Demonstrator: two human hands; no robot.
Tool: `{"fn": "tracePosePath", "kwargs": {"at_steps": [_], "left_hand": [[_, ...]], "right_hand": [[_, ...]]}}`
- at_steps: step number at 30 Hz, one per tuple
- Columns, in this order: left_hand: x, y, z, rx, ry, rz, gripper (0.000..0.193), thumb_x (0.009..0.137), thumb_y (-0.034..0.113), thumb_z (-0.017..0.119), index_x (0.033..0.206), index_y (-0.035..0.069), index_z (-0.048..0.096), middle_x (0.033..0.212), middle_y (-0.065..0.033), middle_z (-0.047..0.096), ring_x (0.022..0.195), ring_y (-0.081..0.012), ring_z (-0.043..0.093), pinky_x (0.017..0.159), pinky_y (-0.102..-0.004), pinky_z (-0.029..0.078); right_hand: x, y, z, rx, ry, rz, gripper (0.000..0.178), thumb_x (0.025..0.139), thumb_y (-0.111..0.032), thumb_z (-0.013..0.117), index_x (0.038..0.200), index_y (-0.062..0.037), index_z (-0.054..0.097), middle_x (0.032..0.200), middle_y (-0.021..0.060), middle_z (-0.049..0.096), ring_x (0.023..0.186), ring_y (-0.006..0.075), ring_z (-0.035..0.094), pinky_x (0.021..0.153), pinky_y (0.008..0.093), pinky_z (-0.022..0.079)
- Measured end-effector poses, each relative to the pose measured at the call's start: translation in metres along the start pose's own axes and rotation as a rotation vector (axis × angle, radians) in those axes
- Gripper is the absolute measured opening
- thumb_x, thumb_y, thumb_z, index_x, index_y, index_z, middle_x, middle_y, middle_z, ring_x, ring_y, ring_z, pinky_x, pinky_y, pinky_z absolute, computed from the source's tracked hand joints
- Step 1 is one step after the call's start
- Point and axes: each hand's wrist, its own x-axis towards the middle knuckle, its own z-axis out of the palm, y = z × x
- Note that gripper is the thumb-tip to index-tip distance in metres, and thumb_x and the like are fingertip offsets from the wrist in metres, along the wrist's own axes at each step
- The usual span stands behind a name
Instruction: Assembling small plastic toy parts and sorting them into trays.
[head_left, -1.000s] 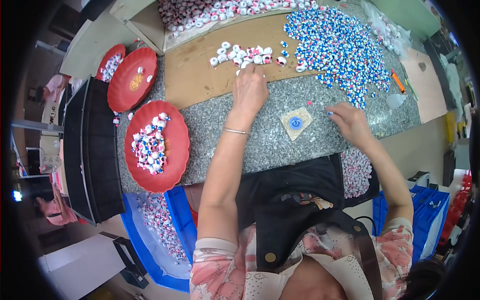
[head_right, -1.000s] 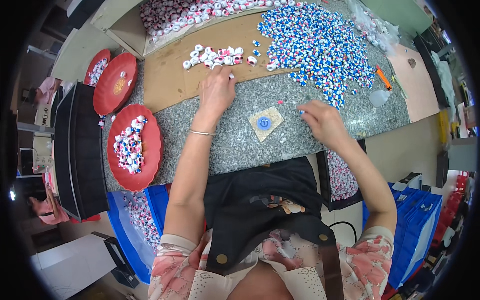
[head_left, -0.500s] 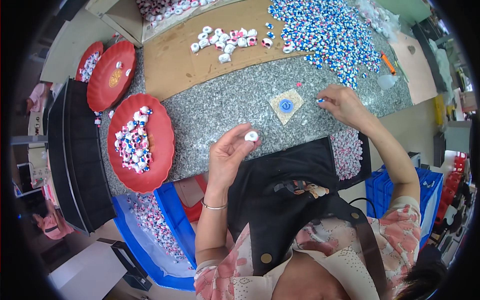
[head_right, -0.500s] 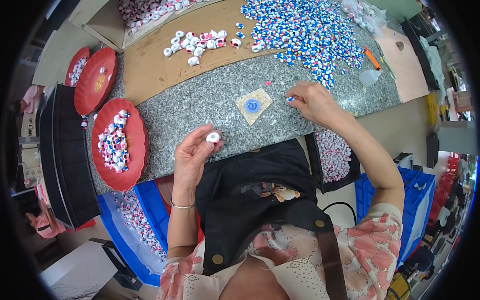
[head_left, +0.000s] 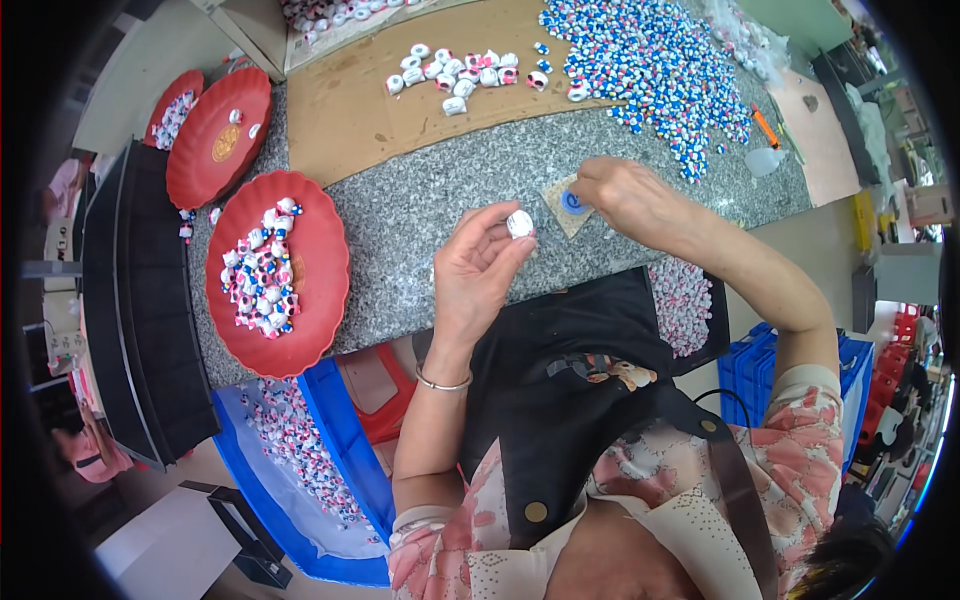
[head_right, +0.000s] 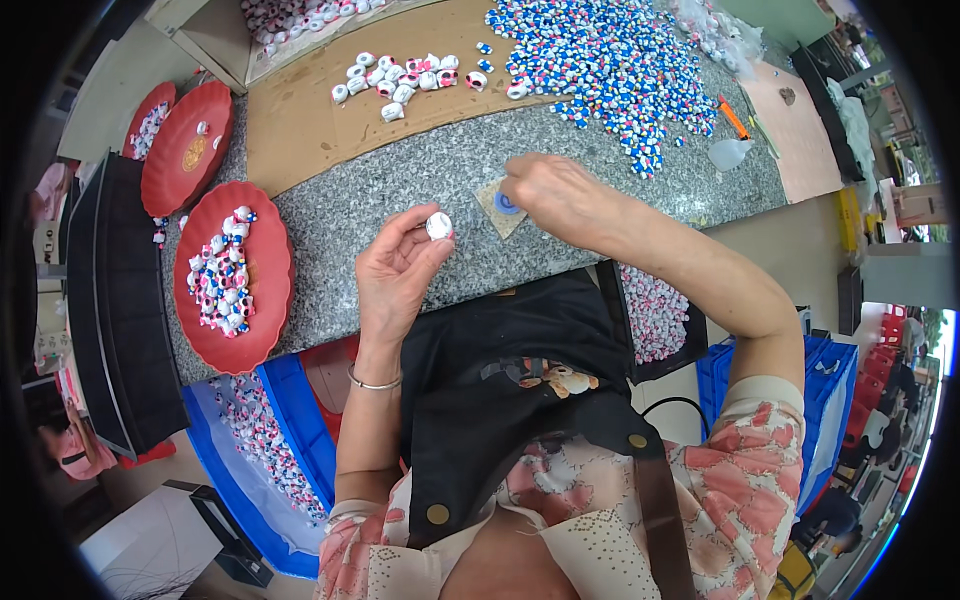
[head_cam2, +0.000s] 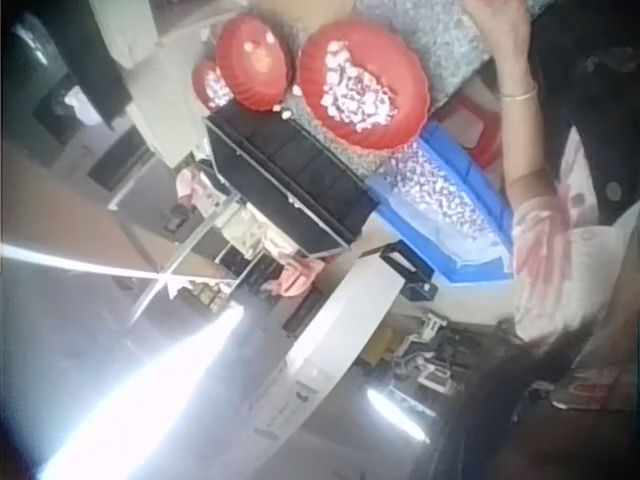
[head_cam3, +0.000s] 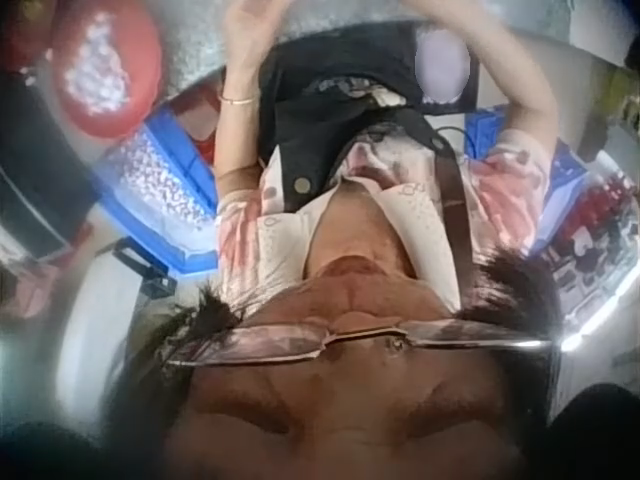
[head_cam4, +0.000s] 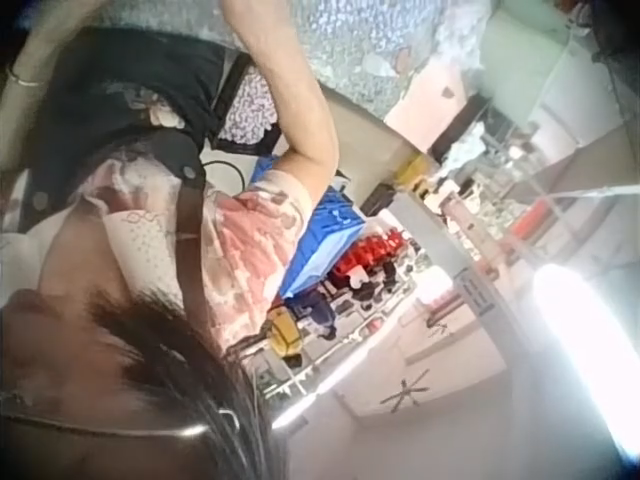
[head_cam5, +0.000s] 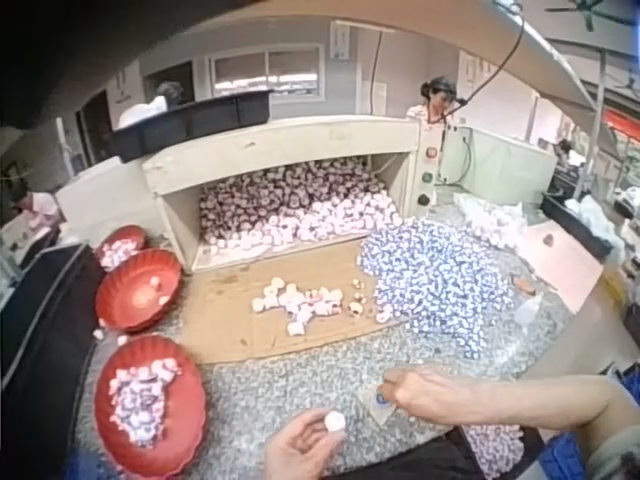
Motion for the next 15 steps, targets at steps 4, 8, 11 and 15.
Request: {"fn": "tracePosePath", "kwargs": {"at_steps": [4, 8, 11, 15], "left_hand": [[-0.002, -0.001, -0.008, 0.05, 0.016, 0.018, 0.037, 0.082, -0.012, 0.063, 0.118, -0.005, 0.056, 0.103, -0.0069, 0.061, 0.096, -0.0136, 0.063, 0.085, -0.0236, 0.052], [-0.004, -0.015, -0.012, 0.176, 0.094, 0.045, 0.034, 0.08, -0.009, 0.066, 0.113, -0.004, 0.059, 0.103, -0.0068, 0.058, 0.093, -0.0142, 0.064, 0.08, -0.0238, 0.055], [-0.002, -0.021, 0.0, 0.26, 0.12, 0.129, 0.033, 0.079, -0.008, 0.068, 0.111, -0.003, 0.06, 0.102, -0.0086, 0.059, 0.09, -0.0146, 0.064, 0.077, -0.0247, 0.056], [0.005, -0.032, 0.018, 0.521, 0.115, 0.322, 0.034, 0.076, -0.007, 0.07, 0.108, -0.001, 0.062, 0.1, -0.0117, 0.061, 0.085, -0.0168, 0.065, 0.072, -0.0254, 0.057]], "right_hand": [[0.004, -0.001, 0.003, -0.026, -0.002, -0.087, 0.015, 0.071, 0.004, 0.056, 0.086, 0.0016, 0.058, 0.082, 0.0166, 0.055, 0.083, 0.0359, 0.059, 0.072, 0.0427, 0.048], [0.0, -0.001, 0.006, 0.021, 0.086, -0.072, 0.015, 0.072, 0.004, 0.059, 0.086, 0.0019, 0.059, 0.084, 0.0167, 0.057, 0.082, 0.0367, 0.06, 0.071, 0.0427, 0.049], [-0.007, 0.0, 0.005, 0.133, 0.195, 0.015, 0.014, 0.077, 0.002, 0.061, 0.091, 0.0027, 0.061, 0.086, 0.0155, 0.06, 0.081, 0.0324, 0.062, 0.071, 0.0393, 0.05], [-0.017, -0.014, -0.003, 0.716, 0.16, 0.465, 0.017, 0.088, -0.007, 0.063, 0.102, 0.0035, 0.064, 0.091, 0.0092, 0.066, 0.082, 0.0134, 0.065, 0.073, 0.0296, 0.051]]}}
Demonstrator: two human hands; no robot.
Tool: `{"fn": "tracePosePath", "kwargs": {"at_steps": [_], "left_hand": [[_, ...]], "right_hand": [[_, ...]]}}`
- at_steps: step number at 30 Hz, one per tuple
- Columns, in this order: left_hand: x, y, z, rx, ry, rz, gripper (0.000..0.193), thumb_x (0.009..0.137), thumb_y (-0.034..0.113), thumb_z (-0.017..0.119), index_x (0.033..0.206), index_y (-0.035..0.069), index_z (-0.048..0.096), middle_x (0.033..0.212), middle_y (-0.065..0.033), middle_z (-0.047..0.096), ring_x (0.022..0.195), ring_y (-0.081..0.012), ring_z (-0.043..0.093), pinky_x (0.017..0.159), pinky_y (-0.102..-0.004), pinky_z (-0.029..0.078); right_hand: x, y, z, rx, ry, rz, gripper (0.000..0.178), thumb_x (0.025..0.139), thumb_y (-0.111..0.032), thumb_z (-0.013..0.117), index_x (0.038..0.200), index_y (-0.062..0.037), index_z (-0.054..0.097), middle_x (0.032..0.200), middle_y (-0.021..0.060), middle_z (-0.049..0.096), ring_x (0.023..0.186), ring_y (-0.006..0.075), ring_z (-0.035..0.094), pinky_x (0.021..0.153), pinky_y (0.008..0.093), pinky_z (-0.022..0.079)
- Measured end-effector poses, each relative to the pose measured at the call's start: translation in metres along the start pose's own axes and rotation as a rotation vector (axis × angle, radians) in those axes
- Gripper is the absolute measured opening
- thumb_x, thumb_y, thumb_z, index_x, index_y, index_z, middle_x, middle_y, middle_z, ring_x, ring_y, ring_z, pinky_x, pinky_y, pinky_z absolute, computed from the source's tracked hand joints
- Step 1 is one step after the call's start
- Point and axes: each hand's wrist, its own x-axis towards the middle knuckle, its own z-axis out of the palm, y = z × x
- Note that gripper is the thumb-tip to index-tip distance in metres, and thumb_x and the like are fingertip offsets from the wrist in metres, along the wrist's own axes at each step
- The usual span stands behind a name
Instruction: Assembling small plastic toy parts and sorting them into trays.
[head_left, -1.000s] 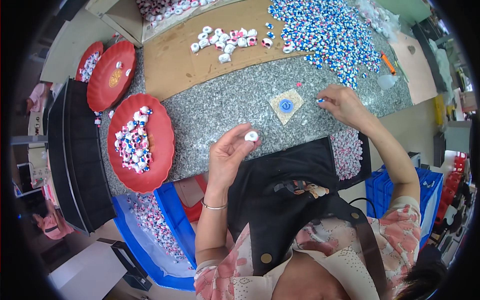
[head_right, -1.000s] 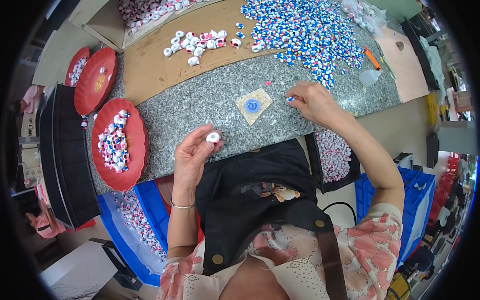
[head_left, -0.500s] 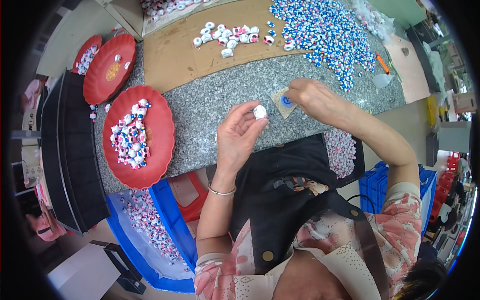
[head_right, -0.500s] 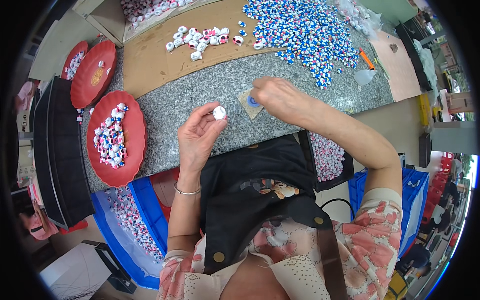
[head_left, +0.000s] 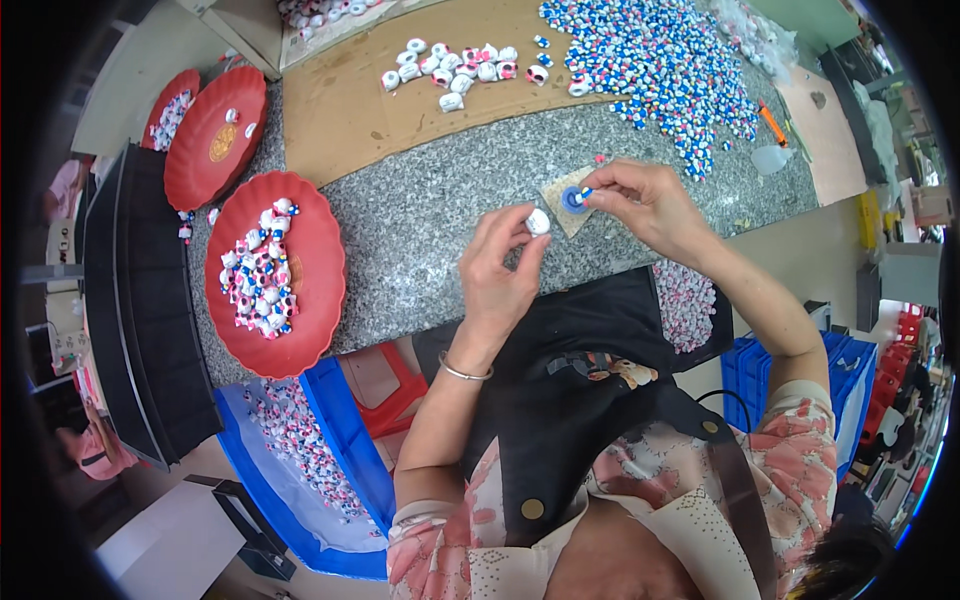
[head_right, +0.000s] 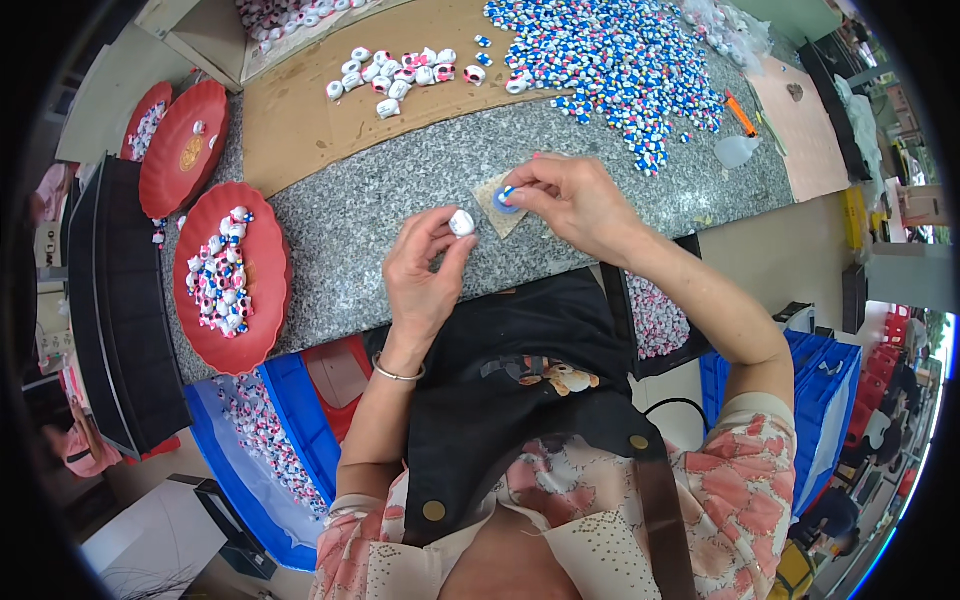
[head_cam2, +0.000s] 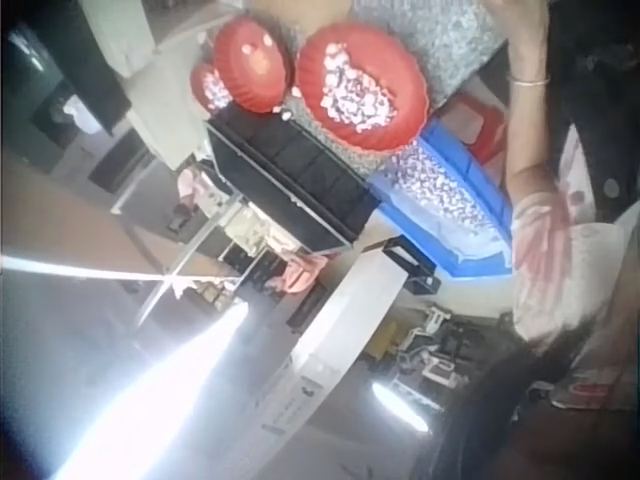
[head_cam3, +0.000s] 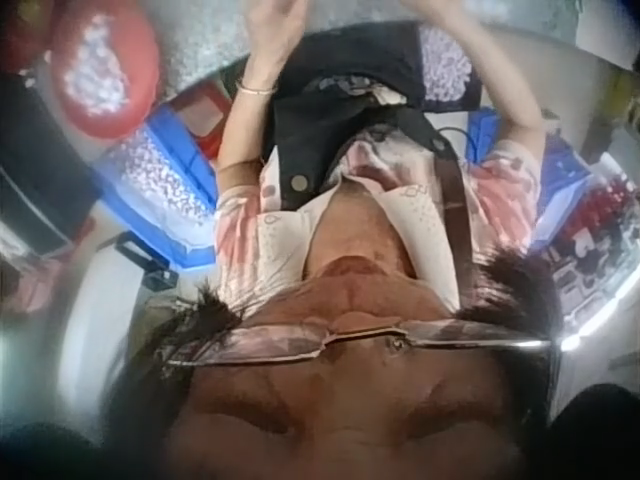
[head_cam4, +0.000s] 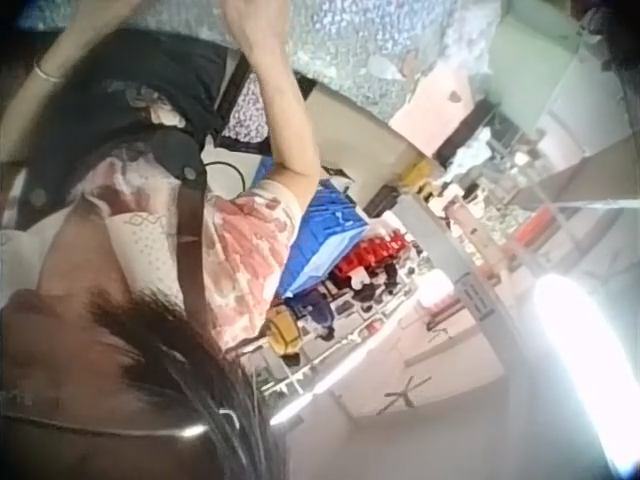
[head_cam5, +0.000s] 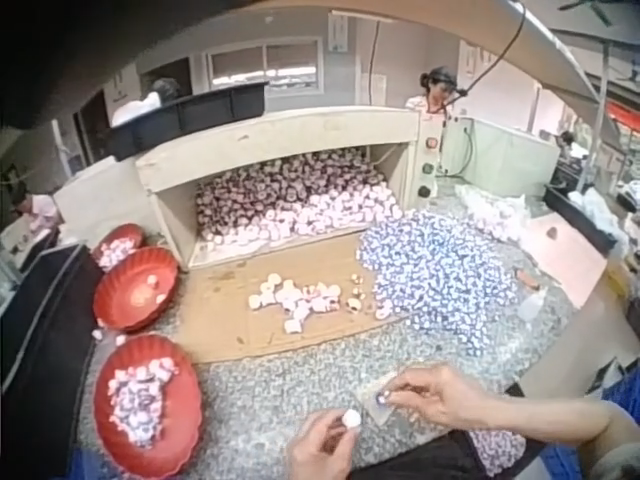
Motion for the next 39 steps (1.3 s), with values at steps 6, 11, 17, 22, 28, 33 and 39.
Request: {"fn": "tracePosePath", "kwargs": {"at_steps": [6, 11, 17, 22, 28, 33, 39], "left_hand": [[0.0, 0.009, 0.013, 0.081, -0.124, 0.15, 0.036, 0.077, -0.003, 0.071, 0.112, 0.001, 0.063, 0.103, -0.0105, 0.063, 0.077, -0.016, 0.065, 0.066, -0.0257, 0.054], [0.007, 0.019, -0.004, -0.321, -0.437, -0.171, 0.031, 0.087, -0.002, 0.062, 0.117, -0.001, 0.063, 0.093, -0.0083, 0.064, 0.075, -0.0115, 0.063, 0.066, -0.0221, 0.052], [0.002, 0.025, -0.001, -0.422, -0.486, -0.352, 0.025, 0.093, 0.002, 0.054, 0.116, -0.003, 0.063, 0.086, -0.0077, 0.064, 0.069, -0.0096, 0.062, 0.065, -0.0207, 0.05], [0.001, 0.03, -0.006, -0.319, -0.456, -0.376, 0.024, 0.09, 0.002, 0.059, 0.113, -0.003, 0.064, 0.091, -0.0071, 0.062, 0.078, -0.0103, 0.061, 0.068, -0.0219, 0.049], [0.027, 0.042, -0.14, 0.489, 0.172, 0.029, 0.03, 0.085, -0.002, 0.061, 0.115, -0.002, 0.06, 0.108, -0.0131, 0.059, 0.1, -0.0227, 0.058, 0.087, -0.0322, 0.047], [0.053, 0.053, -0.139, 0.976, 0.331, 0.346, 0.037, 0.081, 0.005, 0.064, 0.117, 0.0, 0.057, 0.119, -0.0209, 0.055, 0.116, -0.0373, 0.049, 0.1, -0.0469, 0.036], [0.107, 0.002, -0.048, 0.735, 0.067, 0.198, 0.02, 0.081, 0.013, 0.068, 0.097, 0.003, 0.063, 0.091, -0.0176, 0.061, 0.077, -0.0351, 0.063, 0.066, -0.0469, 0.051]], "right_hand": [[-0.019, 0.013, 0.008, 0.479, -0.113, 0.136, 0.017, 0.091, -0.008, 0.061, 0.104, 0.0022, 0.065, 0.095, 0.0043, 0.068, 0.09, 0.0062, 0.061, 0.078, 0.025, 0.051], [-0.028, -0.006, -0.001, -0.027, 0.004, -0.343, 0.014, 0.084, -0.002, 0.066, 0.098, 0.001, 0.068, 0.09, 0.0105, 0.068, 0.083, 0.0203, 0.067, 0.072, 0.0299, 0.052], [-0.039, 0.009, 0.017, 0.078, 0.087, -0.409, 0.019, 0.08, 0.0, 0.067, 0.099, -0.0007, 0.069, 0.09, 0.0115, 0.067, 0.08, 0.0239, 0.066, 0.068, 0.0323, 0.052], [-0.04, 0.023, 0.011, 0.142, -0.051, -0.333, 0.024, 0.082, -0.002, 0.067, 0.105, -0.0046, 0.067, 0.094, 0.0104, 0.065, 0.086, 0.0247, 0.064, 0.074, 0.0334, 0.051], [-0.056, 0.113, -0.071, -0.384, 0.601, -0.149, 0.013, 0.085, 0.0, 0.061, 0.097, -0.0015, 0.066, 0.098, 0.0118, 0.064, 0.087, 0.025, 0.064, 0.075, 0.0325, 0.05], [-0.053, 0.125, -0.067, -0.407, 0.472, -0.207, 0.012, 0.082, -0.001, 0.064, 0.095, -0.0006, 0.065, 0.094, 0.0115, 0.062, 0.085, 0.0244, 0.063, 0.072, 0.0315, 0.049], [-0.057, 0.117, -0.052, -0.379, 0.435, -0.088, 0.016, 0.082, -0.001, 0.065, 0.098, -0.0016, 0.063, 0.089, 0.0109, 0.058, 0.078, 0.0262, 0.06, 0.069, 0.0326, 0.048]]}}
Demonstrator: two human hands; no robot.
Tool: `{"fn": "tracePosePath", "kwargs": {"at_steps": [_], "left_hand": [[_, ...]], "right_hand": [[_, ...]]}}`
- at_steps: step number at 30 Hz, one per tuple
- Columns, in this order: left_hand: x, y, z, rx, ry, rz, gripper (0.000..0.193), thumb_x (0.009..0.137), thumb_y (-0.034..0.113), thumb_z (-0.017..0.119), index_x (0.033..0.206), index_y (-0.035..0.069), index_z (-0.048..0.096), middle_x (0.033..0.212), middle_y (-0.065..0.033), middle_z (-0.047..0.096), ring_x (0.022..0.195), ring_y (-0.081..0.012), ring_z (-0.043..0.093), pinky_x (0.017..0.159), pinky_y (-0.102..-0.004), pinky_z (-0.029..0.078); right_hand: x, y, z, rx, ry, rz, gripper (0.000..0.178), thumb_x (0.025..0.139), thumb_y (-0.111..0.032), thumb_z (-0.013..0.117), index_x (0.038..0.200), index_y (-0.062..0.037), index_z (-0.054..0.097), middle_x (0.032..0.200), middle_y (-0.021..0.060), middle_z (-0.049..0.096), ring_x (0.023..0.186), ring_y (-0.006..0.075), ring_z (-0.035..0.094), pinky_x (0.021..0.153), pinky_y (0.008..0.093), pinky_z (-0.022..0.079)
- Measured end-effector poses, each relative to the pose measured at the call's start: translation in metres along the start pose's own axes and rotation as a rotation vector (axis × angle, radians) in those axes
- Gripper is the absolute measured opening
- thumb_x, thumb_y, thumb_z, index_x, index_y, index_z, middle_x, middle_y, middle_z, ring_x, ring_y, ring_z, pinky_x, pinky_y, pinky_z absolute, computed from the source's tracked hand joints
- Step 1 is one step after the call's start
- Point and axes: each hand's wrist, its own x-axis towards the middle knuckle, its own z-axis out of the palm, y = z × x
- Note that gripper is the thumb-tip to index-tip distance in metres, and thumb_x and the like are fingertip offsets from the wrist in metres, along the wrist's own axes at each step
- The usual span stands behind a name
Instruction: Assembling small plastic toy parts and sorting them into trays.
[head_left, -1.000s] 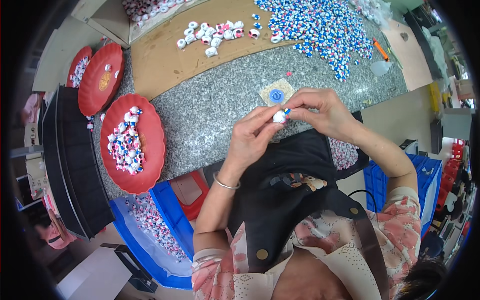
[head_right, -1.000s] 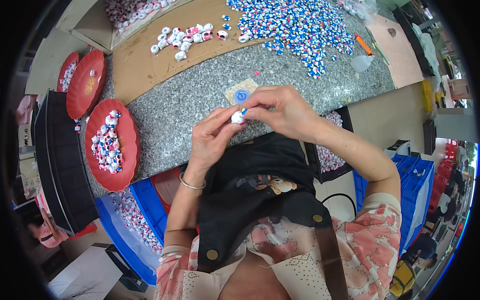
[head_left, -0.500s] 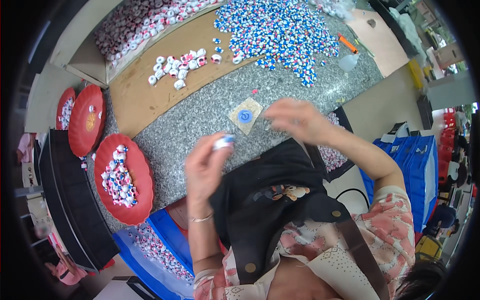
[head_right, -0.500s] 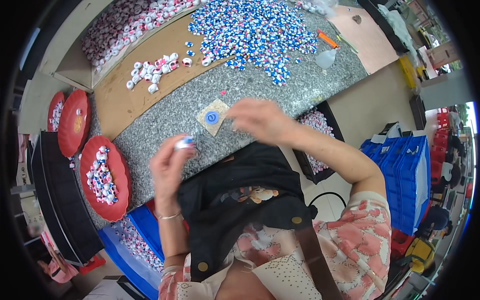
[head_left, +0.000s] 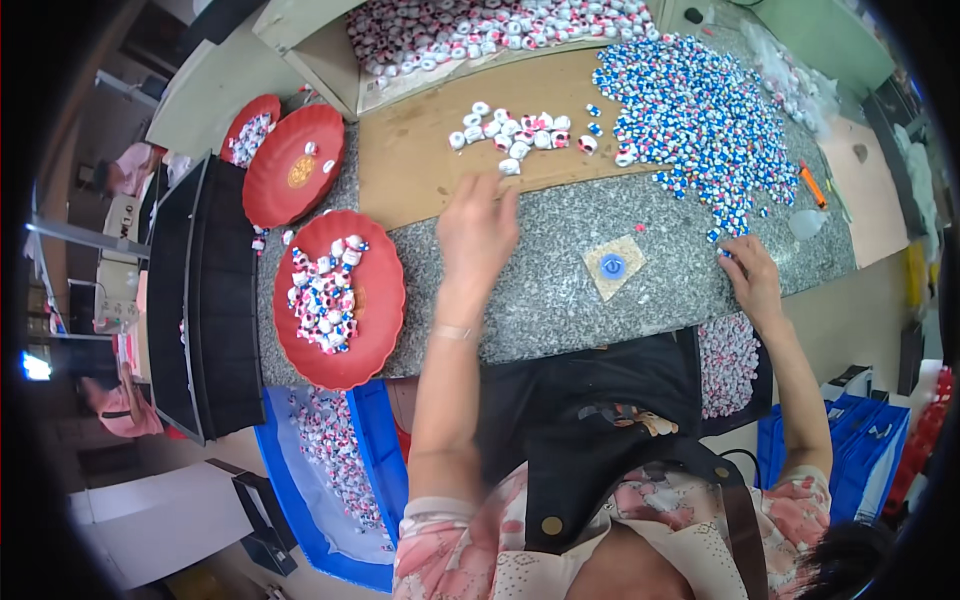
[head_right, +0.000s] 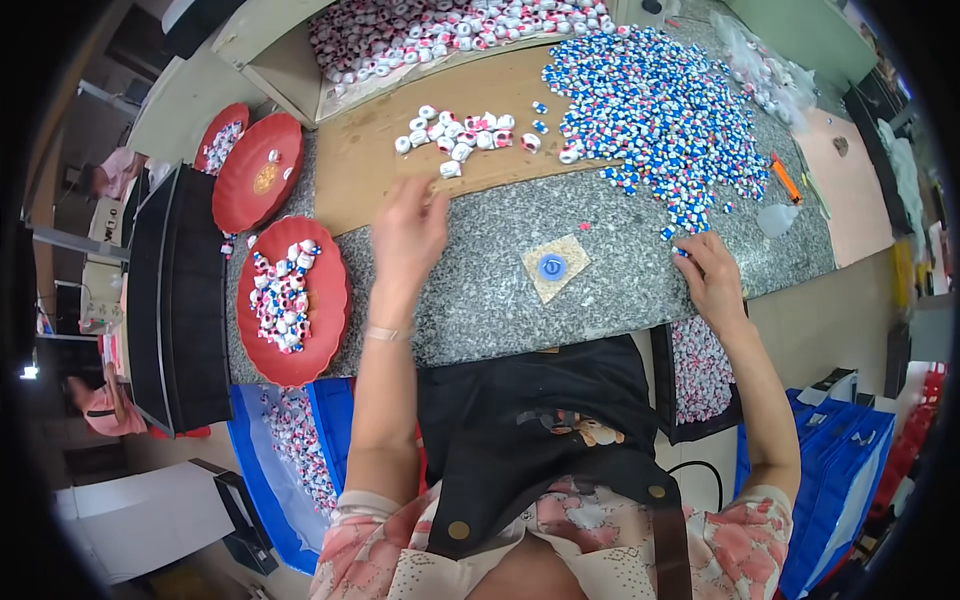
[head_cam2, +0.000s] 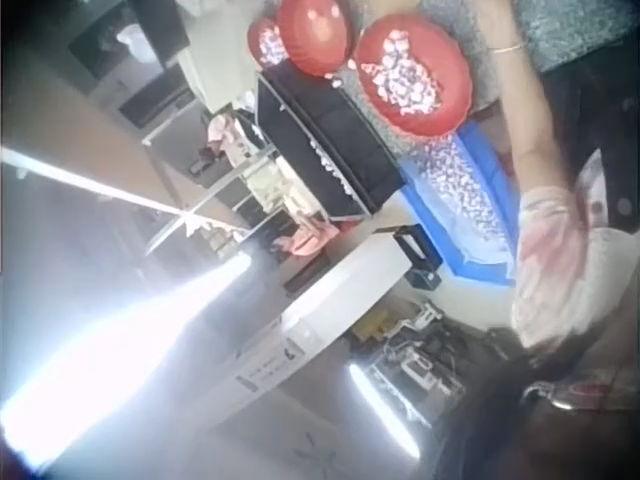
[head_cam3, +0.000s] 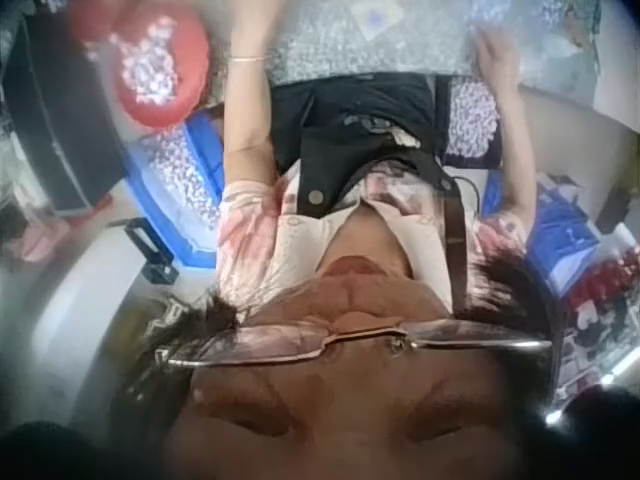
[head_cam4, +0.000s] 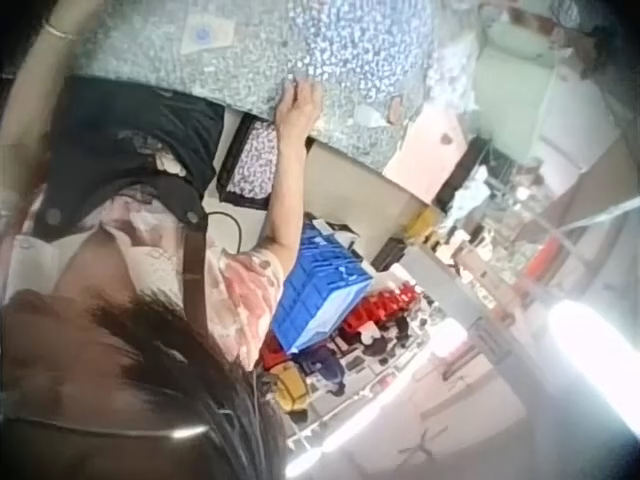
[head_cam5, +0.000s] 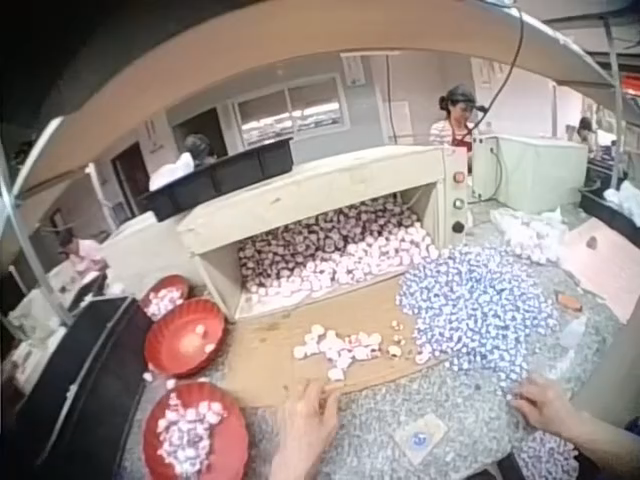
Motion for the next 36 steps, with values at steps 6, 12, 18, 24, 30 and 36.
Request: {"fn": "tracePosePath", "kwargs": {"at_steps": [6, 12, 18, 24, 30, 36], "left_hand": [[0.032, -0.017, 0.051, 0.305, -0.115, -0.034, 0.024, 0.081, 0.019, 0.067, 0.098, 0.002, 0.062, 0.093, -0.0189, 0.059, 0.082, -0.0367, 0.062, 0.065, -0.0487, 0.05], [0.002, 0.003, 0.015, -0.603, -0.204, -0.352, 0.022, 0.081, 0.003, 0.066, 0.102, 0.0, 0.062, 0.091, -0.0115, 0.062, 0.083, -0.0192, 0.063, 0.07, -0.0306, 0.051], [-0.075, 0.023, -0.023, -1.077, -0.331, -0.573, 0.032, 0.081, -0.008, 0.066, 0.112, -0.001, 0.06, 0.098, -0.004, 0.064, 0.089, -0.0085, 0.061, 0.076, -0.0207, 0.051], [-0.111, 0.019, -0.019, -1.239, -0.327, -0.559, 0.036, 0.081, -0.013, 0.064, 0.115, -0.004, 0.058, 0.106, -0.0054, 0.058, 0.096, -0.0131, 0.063, 0.084, -0.0238, 0.053], [-0.096, 0.034, -0.018, -1.136, -0.27, -0.453, 0.032, 0.08, -0.011, 0.066, 0.111, -0.005, 0.06, 0.105, -0.007, 0.058, 0.094, -0.0144, 0.063, 0.082, -0.0232, 0.054], [-0.102, 0.024, -0.011, -0.952, -0.174, -0.397, 0.031, 0.078, -0.009, 0.069, 0.108, -0.003, 0.062, 0.104, -0.0084, 0.058, 0.09, -0.0137, 0.063, 0.077, -0.0235, 0.056]], "right_hand": [[0.0, 0.004, 0.005, -0.195, 0.067, -0.26, 0.011, 0.082, 0.0, 0.063, 0.093, 0.0012, 0.06, 0.093, 0.0162, 0.06, 0.085, 0.0325, 0.06, 0.072, 0.0369, 0.049], [0.031, -0.049, 0.005, -0.025, -0.225, -0.327, 0.012, 0.082, 0.002, 0.061, 0.094, 0.0011, 0.062, 0.092, 0.0154, 0.06, 0.085, 0.0333, 0.061, 0.072, 0.0388, 0.05], [0.042, -0.054, 0.021, -0.117, -0.337, -0.379, 0.013, 0.081, 0.002, 0.061, 0.094, 0.0018, 0.064, 0.089, 0.0155, 0.062, 0.082, 0.0335, 0.062, 0.07, 0.0404, 0.051], [0.041, -0.069, 0.02, 0.098, -0.323, -0.082, 0.011, 0.083, -0.003, 0.064, 0.093, 0.002, 0.063, 0.086, 0.0154, 0.063, 0.08, 0.0336, 0.062, 0.069, 0.039, 0.05], [0.057, -0.111, 0.035, -0.019, -0.295, -0.521, 0.016, 0.077, 0.0, 0.064, 0.094, 0.0007, 0.062, 0.088, 0.0144, 0.061, 0.083, 0.0322, 0.062, 0.07, 0.0402, 0.05], [0.065, -0.117, 0.046, -0.191, -0.422, -0.676, 0.028, 0.066, 0.004, 0.062, 0.093, 0.0006, 0.061, 0.085, 0.0136, 0.058, 0.081, 0.0321, 0.061, 0.071, 0.0412, 0.05]]}}
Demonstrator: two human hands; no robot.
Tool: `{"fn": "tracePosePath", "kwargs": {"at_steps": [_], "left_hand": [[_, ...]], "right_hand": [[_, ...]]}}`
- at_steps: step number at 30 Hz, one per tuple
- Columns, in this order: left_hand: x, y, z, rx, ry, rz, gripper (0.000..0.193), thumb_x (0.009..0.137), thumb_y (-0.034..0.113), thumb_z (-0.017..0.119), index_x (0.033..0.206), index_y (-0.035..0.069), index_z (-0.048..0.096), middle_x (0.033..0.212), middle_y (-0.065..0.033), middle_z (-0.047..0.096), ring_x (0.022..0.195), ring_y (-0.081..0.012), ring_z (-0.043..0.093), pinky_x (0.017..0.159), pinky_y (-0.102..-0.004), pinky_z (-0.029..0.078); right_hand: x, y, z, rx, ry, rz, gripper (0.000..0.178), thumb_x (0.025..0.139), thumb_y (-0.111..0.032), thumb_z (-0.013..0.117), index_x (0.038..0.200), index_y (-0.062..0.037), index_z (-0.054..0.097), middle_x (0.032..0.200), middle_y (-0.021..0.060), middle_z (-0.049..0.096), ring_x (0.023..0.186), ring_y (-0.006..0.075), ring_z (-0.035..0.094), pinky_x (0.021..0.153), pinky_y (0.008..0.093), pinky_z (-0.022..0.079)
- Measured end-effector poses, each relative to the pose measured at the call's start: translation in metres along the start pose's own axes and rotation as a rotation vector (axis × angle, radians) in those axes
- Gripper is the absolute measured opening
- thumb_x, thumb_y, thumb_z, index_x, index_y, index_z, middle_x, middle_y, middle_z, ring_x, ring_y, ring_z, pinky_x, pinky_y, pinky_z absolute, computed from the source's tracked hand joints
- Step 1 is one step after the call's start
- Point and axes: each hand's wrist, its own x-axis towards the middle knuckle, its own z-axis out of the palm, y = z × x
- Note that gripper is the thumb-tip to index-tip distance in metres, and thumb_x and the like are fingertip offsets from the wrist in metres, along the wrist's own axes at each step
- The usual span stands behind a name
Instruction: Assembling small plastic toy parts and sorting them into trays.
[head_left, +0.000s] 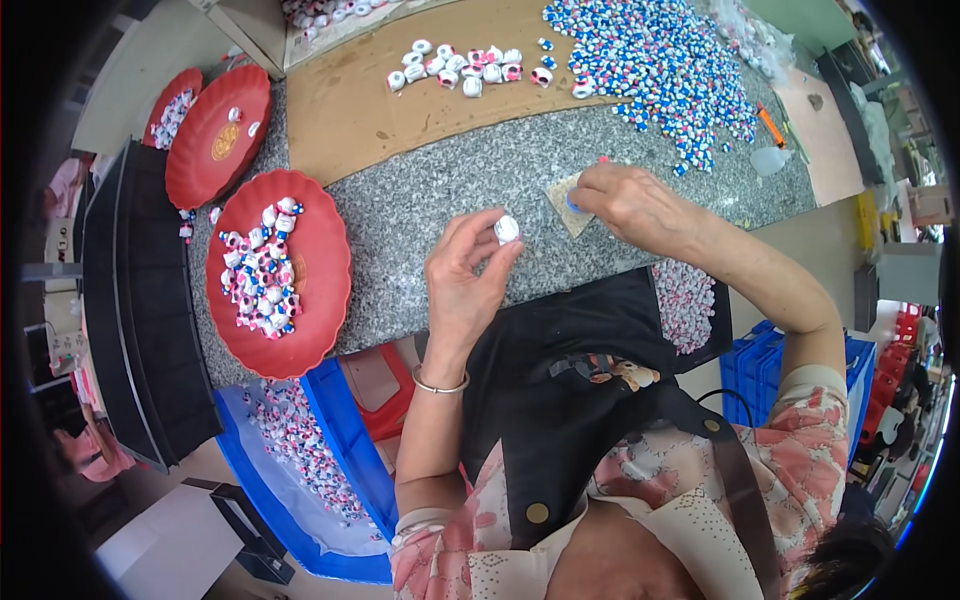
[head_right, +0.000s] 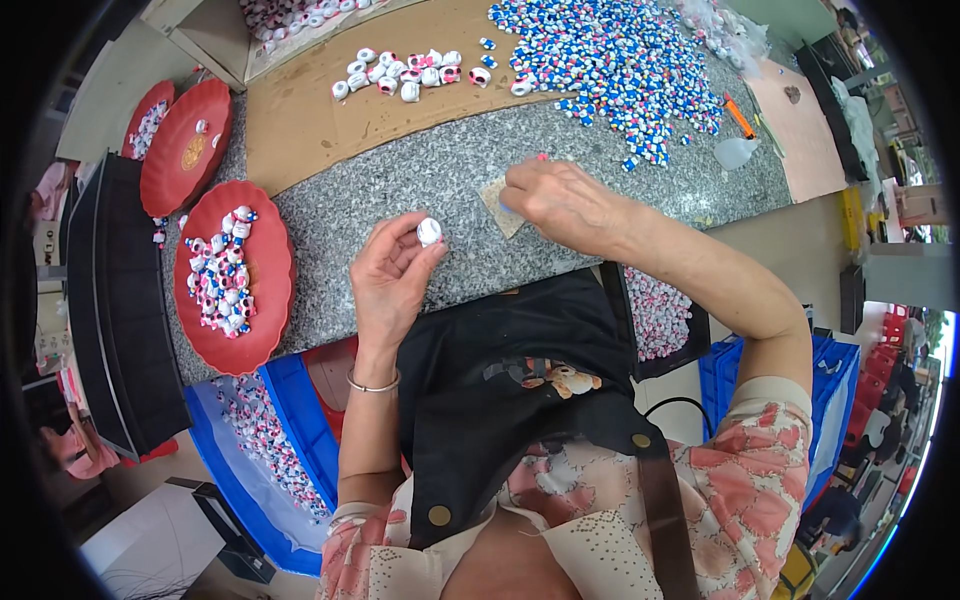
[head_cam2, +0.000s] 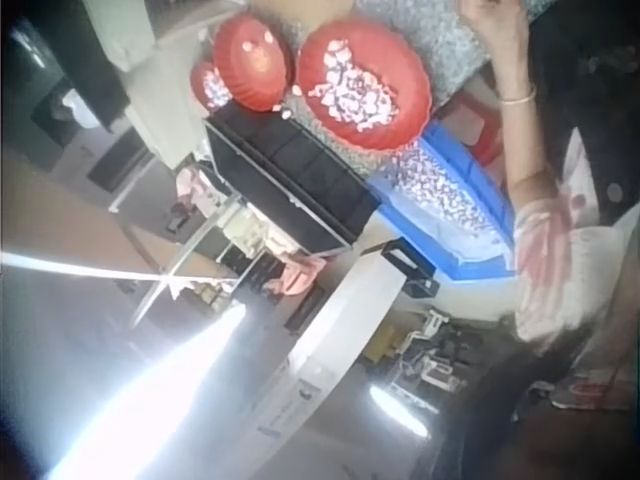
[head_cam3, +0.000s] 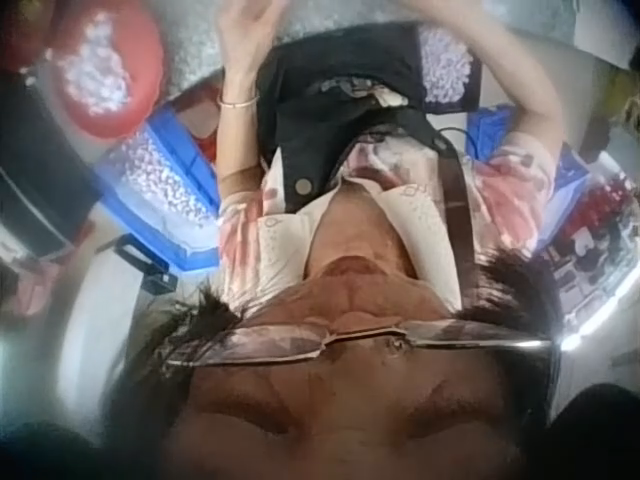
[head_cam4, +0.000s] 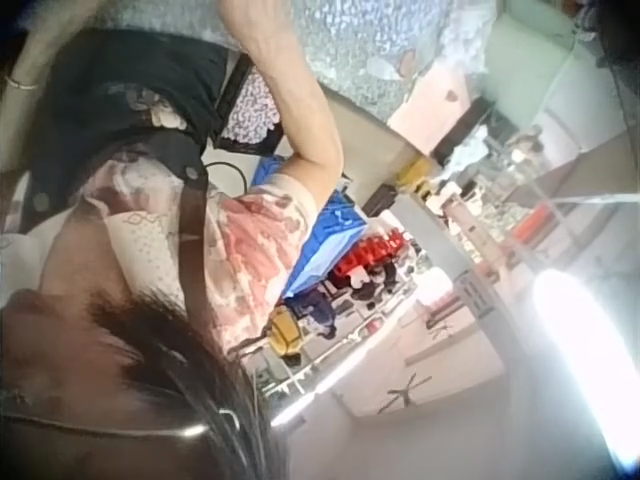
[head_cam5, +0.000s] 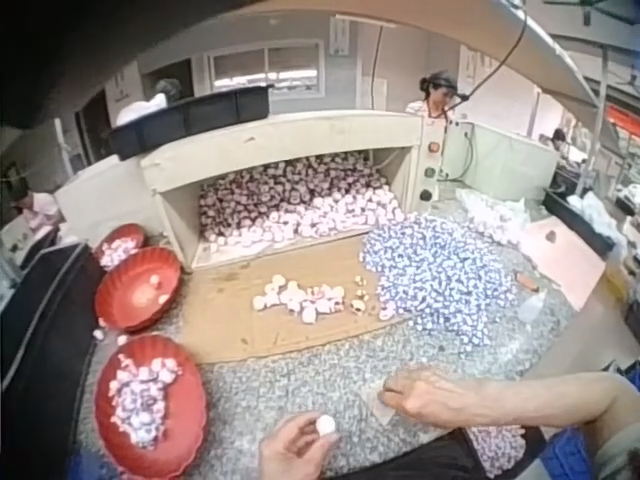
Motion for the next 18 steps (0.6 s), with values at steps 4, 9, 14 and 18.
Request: {"fn": "tracePosePath", "kwargs": {"at_steps": [4, 9, 14, 18], "left_hand": [[-0.008, -0.008, 0.004, 0.012, 0.034, 0.003, 0.033, 0.077, -0.008, 0.07, 0.108, -0.002, 0.062, 0.102, -0.0089, 0.06, 0.088, -0.014, 0.064, 0.075, -0.0241, 0.057], [-0.003, -0.008, 0.025, 0.279, 0.037, 0.242, 0.035, 0.074, -0.007, 0.072, 0.108, -0.001, 0.062, 0.103, -0.0126, 0.061, 0.083, -0.0182, 0.065, 0.071, -0.0258, 0.058], [0.0, -0.009, 0.044, 0.376, -0.024, 0.313, 0.034, 0.075, -0.008, 0.072, 0.107, -0.001, 0.063, 0.106, -0.0124, 0.061, 0.089, -0.0174, 0.065, 0.074, -0.026, 0.058], [-0.002, -0.009, 0.049, 0.078, -0.207, 0.172, 0.035, 0.081, -0.002, 0.069, 0.115, 0.0, 0.064, 0.097, -0.0088, 0.063, 0.077, -0.0124, 0.062, 0.067, -0.0239, 0.052]], "right_hand": [[-0.006, 0.0, 0.002, 0.085, 0.096, 0.037, 0.015, 0.072, 0.002, 0.06, 0.087, 0.0011, 0.059, 0.084, 0.0144, 0.058, 0.081, 0.0339, 0.061, 0.07, 0.0417, 0.05], [-0.015, -0.007, -0.003, 0.219, 0.286, 0.202, 0.014, 0.084, -0.003, 0.063, 0.096, 0.003, 0.064, 0.085, 0.0128, 0.065, 0.076, 0.0264, 0.064, 0.071, 0.0343, 0.051], [-0.025, -0.026, -0.003, 1.175, 0.221, 0.7, 0.017, 0.089, -0.008, 0.064, 0.103, 0.0022, 0.067, 0.084, 0.0029, 0.066, 0.079, 0.0057, 0.059, 0.07, 0.0223, 0.048], [-0.034, -0.035, -0.001, 1.179, 0.236, 0.62, 0.015, 0.087, -0.003, 0.064, 0.1, 0.0019, 0.068, 0.087, 0.0064, 0.068, 0.08, 0.0106, 0.063, 0.071, 0.0252, 0.05]]}}
